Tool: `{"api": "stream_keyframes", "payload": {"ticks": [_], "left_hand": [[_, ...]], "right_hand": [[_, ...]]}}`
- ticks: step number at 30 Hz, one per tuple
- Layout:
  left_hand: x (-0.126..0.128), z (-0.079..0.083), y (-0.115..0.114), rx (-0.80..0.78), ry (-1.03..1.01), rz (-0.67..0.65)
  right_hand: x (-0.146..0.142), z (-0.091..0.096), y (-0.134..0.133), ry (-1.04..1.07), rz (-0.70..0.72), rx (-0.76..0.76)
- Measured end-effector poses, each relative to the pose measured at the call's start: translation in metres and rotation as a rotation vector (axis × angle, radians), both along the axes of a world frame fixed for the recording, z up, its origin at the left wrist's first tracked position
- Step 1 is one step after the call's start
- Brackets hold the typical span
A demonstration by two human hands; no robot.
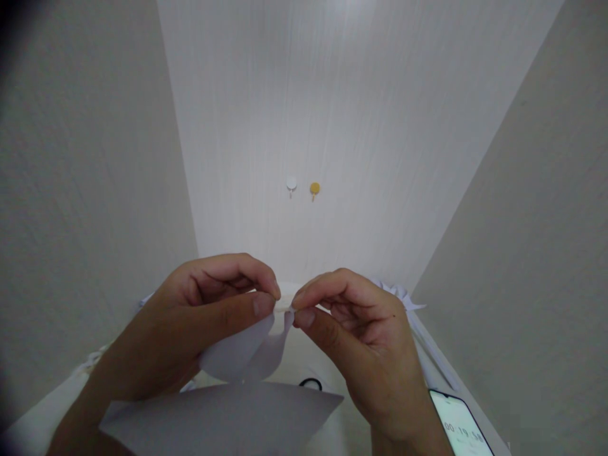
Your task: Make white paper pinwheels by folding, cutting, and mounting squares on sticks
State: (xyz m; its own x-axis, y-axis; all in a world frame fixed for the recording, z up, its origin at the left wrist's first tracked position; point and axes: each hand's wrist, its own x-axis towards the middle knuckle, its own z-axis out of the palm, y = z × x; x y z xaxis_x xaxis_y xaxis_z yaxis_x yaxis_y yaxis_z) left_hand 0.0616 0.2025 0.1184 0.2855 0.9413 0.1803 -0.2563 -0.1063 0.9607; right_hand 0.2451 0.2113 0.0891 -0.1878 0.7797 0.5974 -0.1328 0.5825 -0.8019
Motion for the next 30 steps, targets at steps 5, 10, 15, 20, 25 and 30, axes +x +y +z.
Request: {"api": "stream_keyframes", "payload": {"ticks": [5, 10, 15, 20, 25, 30], "left_hand": [[0.0000, 0.0004, -0.0004, -0.007, -0.002, -0.031], [-0.0005, 0.0010, -0.0008, -0.015, 0.014, -0.053], [-0.0002, 0.0012, -0.0010, -0.008, -0.002, -0.079], [0.0012, 0.0023, -0.0017, 0.010, -0.010, -0.070], [-0.0003, -0.0001, -0.0016, 0.068, -0.008, -0.059], [-0.0020, -0.0039, -0.0008, 0.119, 0.022, -0.034]], "right_hand": [[0.0011, -0.0002, -0.0002, -0.024, -0.004, 0.019], [0.0020, 0.0004, 0.0000, -0.034, 0.020, 0.021], [0.0024, 0.0025, 0.0005, -0.038, 0.037, -0.009], [0.0025, 0.0027, 0.0000, -0.027, 0.077, -0.050], [0.0024, 0.0023, 0.0003, -0.013, 0.070, -0.052], [0.0030, 0.0012, 0.0020, -0.014, 0.071, -0.060]]}}
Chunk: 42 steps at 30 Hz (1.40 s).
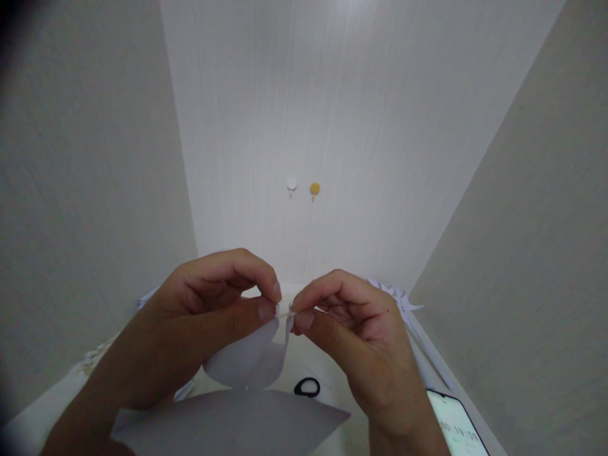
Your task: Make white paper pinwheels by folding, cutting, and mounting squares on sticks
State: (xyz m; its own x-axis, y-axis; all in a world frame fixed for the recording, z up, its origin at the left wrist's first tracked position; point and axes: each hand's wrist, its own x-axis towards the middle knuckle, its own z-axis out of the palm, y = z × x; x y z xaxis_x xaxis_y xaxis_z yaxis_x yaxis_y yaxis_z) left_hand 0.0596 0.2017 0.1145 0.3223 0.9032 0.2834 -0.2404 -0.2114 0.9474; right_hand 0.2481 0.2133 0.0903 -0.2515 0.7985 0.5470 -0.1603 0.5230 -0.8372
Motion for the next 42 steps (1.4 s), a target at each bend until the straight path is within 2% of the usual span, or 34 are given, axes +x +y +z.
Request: {"api": "stream_keyframes", "payload": {"ticks": [5, 11, 17, 29, 36, 42], "left_hand": [[0.000, -0.003, 0.000, 0.034, 0.031, 0.024], [0.000, -0.004, -0.001, 0.202, 0.125, 0.141], [-0.001, -0.007, 0.001, 0.302, 0.211, 0.227], [-0.002, -0.007, 0.003, 0.427, 0.274, 0.283], [-0.003, -0.007, 0.003, 0.372, 0.243, 0.223], [-0.007, -0.010, 0.009, 0.247, 0.119, 0.087]], "right_hand": [[0.000, -0.002, 0.001, 0.032, -0.016, -0.049], [-0.001, -0.003, 0.002, 0.047, -0.025, -0.066], [-0.002, -0.005, 0.003, 0.063, -0.026, -0.051], [-0.003, -0.005, 0.000, 0.063, -0.025, -0.041], [-0.003, -0.004, 0.001, 0.058, 0.000, -0.047], [-0.001, -0.005, 0.004, 0.072, 0.030, -0.067]]}}
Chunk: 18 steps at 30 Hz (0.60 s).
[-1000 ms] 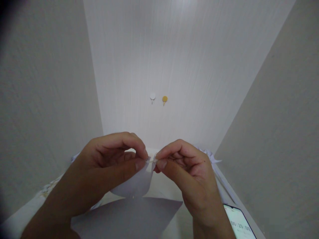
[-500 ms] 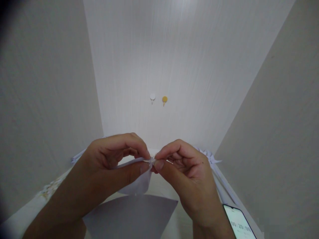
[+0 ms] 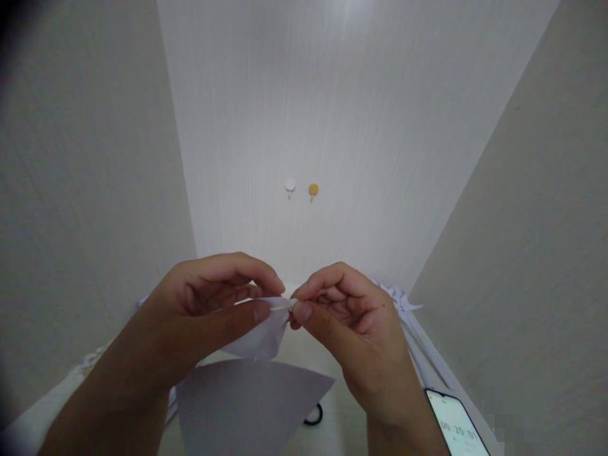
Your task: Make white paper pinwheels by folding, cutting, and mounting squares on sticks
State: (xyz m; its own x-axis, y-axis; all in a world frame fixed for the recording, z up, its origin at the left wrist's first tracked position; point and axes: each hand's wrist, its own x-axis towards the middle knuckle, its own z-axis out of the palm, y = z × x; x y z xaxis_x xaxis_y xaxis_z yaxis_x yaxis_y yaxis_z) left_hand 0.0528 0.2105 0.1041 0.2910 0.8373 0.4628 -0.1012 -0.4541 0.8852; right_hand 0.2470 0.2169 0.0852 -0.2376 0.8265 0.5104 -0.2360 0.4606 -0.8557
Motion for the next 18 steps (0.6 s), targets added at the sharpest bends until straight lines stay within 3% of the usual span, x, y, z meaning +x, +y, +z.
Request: {"api": "stream_keyframes", "payload": {"ticks": [7, 14, 18], "left_hand": [[-0.003, 0.001, 0.004, -0.071, -0.029, -0.076], [-0.004, 0.008, 0.007, -0.215, 0.002, -0.222], [-0.003, 0.012, 0.008, -0.201, 0.045, -0.187]], "right_hand": [[-0.001, 0.001, -0.002, -0.018, 0.030, -0.006], [0.002, 0.009, -0.007, -0.187, 0.075, 0.027], [0.004, 0.012, -0.008, -0.265, 0.073, 0.084]]}}
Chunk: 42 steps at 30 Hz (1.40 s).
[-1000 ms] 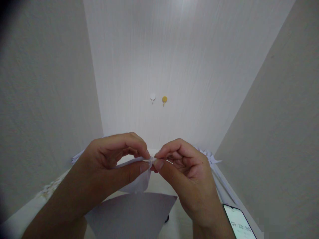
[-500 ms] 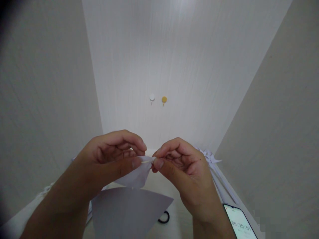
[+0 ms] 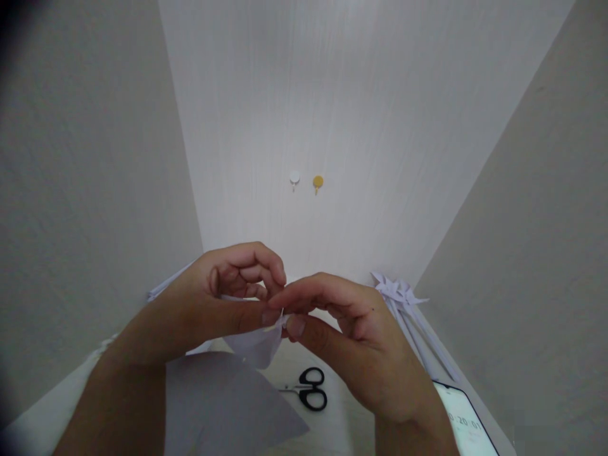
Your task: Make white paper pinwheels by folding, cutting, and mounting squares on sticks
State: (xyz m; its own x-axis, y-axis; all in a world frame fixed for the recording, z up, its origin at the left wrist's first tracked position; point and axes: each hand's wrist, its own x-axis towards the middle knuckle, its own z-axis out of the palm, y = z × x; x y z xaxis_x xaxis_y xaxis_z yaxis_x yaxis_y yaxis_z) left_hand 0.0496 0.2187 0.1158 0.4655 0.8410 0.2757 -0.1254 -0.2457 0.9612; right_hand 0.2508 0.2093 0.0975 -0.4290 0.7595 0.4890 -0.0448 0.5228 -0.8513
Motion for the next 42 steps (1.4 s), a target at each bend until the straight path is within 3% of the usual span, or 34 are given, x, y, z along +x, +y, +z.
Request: {"api": "stream_keyframes", "payload": {"ticks": [6, 9, 13, 16, 20, 25, 30, 36, 42], "left_hand": [[-0.005, -0.002, 0.005, 0.197, 0.122, 0.215], [-0.015, -0.007, 0.008, 0.312, 0.080, 0.323], [-0.029, -0.013, 0.010, 0.370, -0.030, 0.602], [-0.029, -0.016, 0.010, 0.325, 0.028, 0.742], [-0.016, -0.020, 0.010, 0.198, 0.103, 0.702], [0.001, -0.024, 0.011, 0.147, 0.071, 0.688], [0.001, -0.027, 0.010, 0.360, 0.192, 0.751], [-0.004, -0.019, 0.006, 0.678, 0.534, 0.833], [-0.004, -0.013, 0.005, 0.778, 0.697, 0.793]], "right_hand": [[0.003, -0.003, 0.003, 0.011, -0.039, -0.006], [0.004, -0.007, 0.004, 0.034, -0.071, -0.012], [0.001, -0.013, 0.007, 0.065, -0.269, 0.042], [-0.003, -0.017, 0.011, 0.064, -0.461, 0.067], [-0.008, -0.018, 0.012, 0.048, -0.583, 0.065], [-0.009, -0.017, 0.010, 0.069, -0.512, 0.021], [-0.011, -0.015, 0.007, 0.069, -0.472, 0.031], [-0.013, -0.012, 0.004, -0.036, -0.474, 0.082], [-0.014, -0.008, 0.003, -0.075, -0.468, 0.117]]}}
